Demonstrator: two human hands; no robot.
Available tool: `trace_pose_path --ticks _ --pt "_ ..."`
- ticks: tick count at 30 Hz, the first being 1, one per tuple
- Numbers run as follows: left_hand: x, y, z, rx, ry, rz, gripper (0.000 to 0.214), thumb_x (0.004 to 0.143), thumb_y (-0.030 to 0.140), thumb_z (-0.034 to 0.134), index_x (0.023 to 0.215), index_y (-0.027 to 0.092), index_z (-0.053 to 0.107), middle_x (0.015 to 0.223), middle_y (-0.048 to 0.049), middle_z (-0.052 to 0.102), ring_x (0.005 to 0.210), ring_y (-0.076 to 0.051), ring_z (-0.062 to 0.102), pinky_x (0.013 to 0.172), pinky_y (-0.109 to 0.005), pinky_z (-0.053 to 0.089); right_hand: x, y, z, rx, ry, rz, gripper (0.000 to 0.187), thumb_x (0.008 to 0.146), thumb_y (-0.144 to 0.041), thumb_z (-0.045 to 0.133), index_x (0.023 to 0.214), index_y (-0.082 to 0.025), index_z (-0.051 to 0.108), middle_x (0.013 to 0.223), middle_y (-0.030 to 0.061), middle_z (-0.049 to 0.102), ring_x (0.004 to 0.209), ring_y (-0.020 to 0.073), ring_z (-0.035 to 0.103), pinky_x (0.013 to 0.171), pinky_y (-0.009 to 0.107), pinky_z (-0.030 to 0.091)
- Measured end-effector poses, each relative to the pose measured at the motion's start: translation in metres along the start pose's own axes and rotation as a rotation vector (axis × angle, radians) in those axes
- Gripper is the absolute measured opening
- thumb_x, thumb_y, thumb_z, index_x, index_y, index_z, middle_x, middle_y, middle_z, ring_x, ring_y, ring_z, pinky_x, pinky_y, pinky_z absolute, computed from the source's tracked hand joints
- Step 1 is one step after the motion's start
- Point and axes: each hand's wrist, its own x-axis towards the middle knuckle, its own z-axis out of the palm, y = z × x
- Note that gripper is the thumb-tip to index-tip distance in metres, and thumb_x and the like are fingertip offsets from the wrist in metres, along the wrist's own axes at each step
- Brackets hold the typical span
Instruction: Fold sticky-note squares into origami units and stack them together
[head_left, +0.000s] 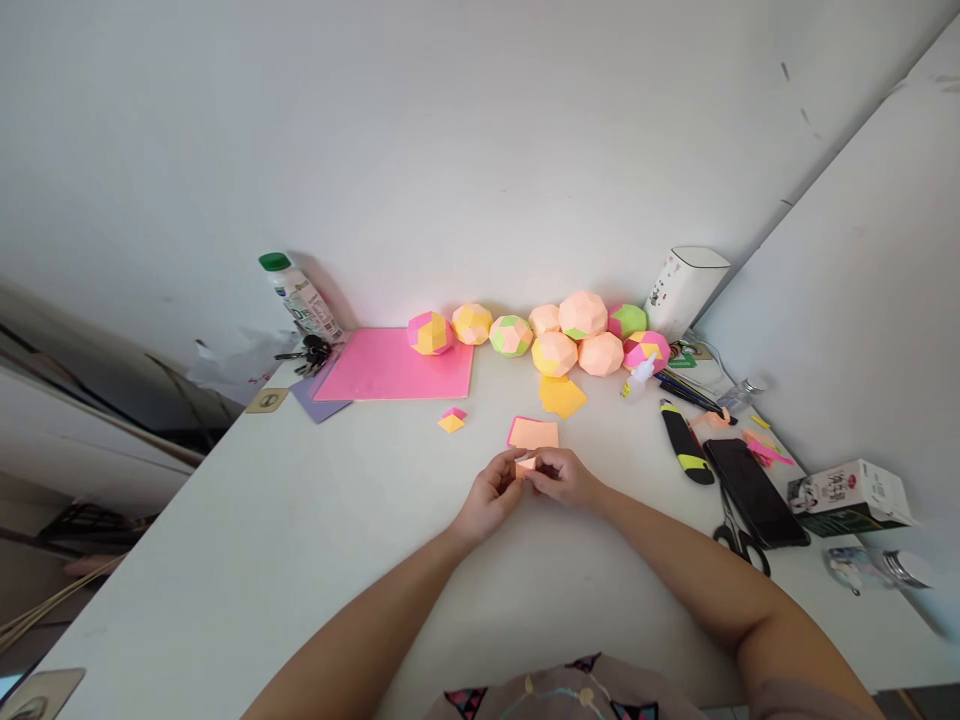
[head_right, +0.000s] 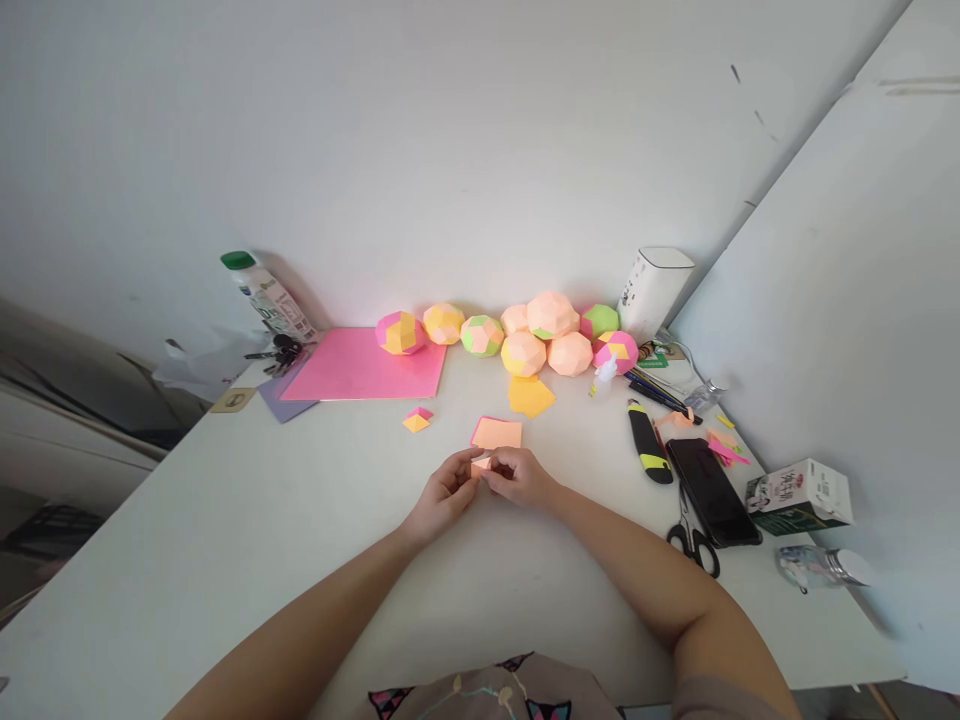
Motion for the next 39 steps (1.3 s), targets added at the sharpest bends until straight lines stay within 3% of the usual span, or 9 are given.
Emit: trace_pose_path --ticks 6,14,25,30,39 --pt "0.0002 -0.002 0.0 0.009 -0.017 0.032 0.036 0.08 0.027 0.051 0.116 0.019 0.05 0.063 0.0055 0.036 0.056 -0.009 0.036 0.055 -0.023 0.033 -0.0001 0.0033 0.0002 -0.05 -0.012 -0.035 0.009 0.08 -0.024 0.053 0.079 -0.016 0.056 0.062 -0.0019 0.052 0.049 0.0084 0.043 0.046 0.021 0.035" --pt "-0.0001 -0.0006 -0.0004 -0.019 -0.087 0.032 0.037 0.08 0.025 0.051 0.116 0.019 0.05 0.063 0.0052 0.037 0.057 -0.009 0.035 0.055 -0.023 0.031 0.0 0.004 0.0024 -0.123 -0.001 -0.038 0.014 0.071 -0.018 0.057 0.083 -0.015 0.063 0.069 0.0008 0.055 0.05 0.0084 0.042 0.044 0.021 0.033" --pt "0.0004 -0.0003 -0.0015 -0.031 -0.033 0.001 0.035 0.08 0.025 0.05 0.114 0.02 0.051 0.064 0.0057 0.032 0.056 -0.009 0.032 0.054 -0.022 0.028 0.0001 -0.004 -0.0001 -0.058 0.011 0.01 0.004 0.068 -0.012 0.051 0.067 -0.016 0.05 0.059 -0.0038 0.044 0.05 0.0082 0.04 0.046 0.021 0.033" --pt "-0.0003 0.0015 -0.0002 0.004 -0.044 -0.013 0.035 0.08 0.026 0.05 0.115 0.019 0.051 0.061 0.0059 0.033 0.054 -0.009 0.031 0.053 -0.022 0.027 0.0012 -0.0014 0.001 -0.082 0.041 -0.021 0.015 0.066 -0.012 0.052 0.058 -0.017 0.04 0.059 -0.004 0.041 0.051 0.0078 0.037 0.046 0.021 0.03" --pt "0.0 0.0014 -0.0015 -0.086 -0.002 -0.021 0.033 0.079 0.024 0.047 0.112 0.017 0.051 0.06 0.0066 0.033 0.049 -0.006 0.031 0.047 -0.02 0.028 0.0006 0.0009 0.0008 -0.018 0.056 0.053 0.014 0.066 -0.012 0.05 0.059 -0.018 0.04 0.054 -0.0051 0.042 0.047 0.0076 0.038 0.044 0.02 0.029"
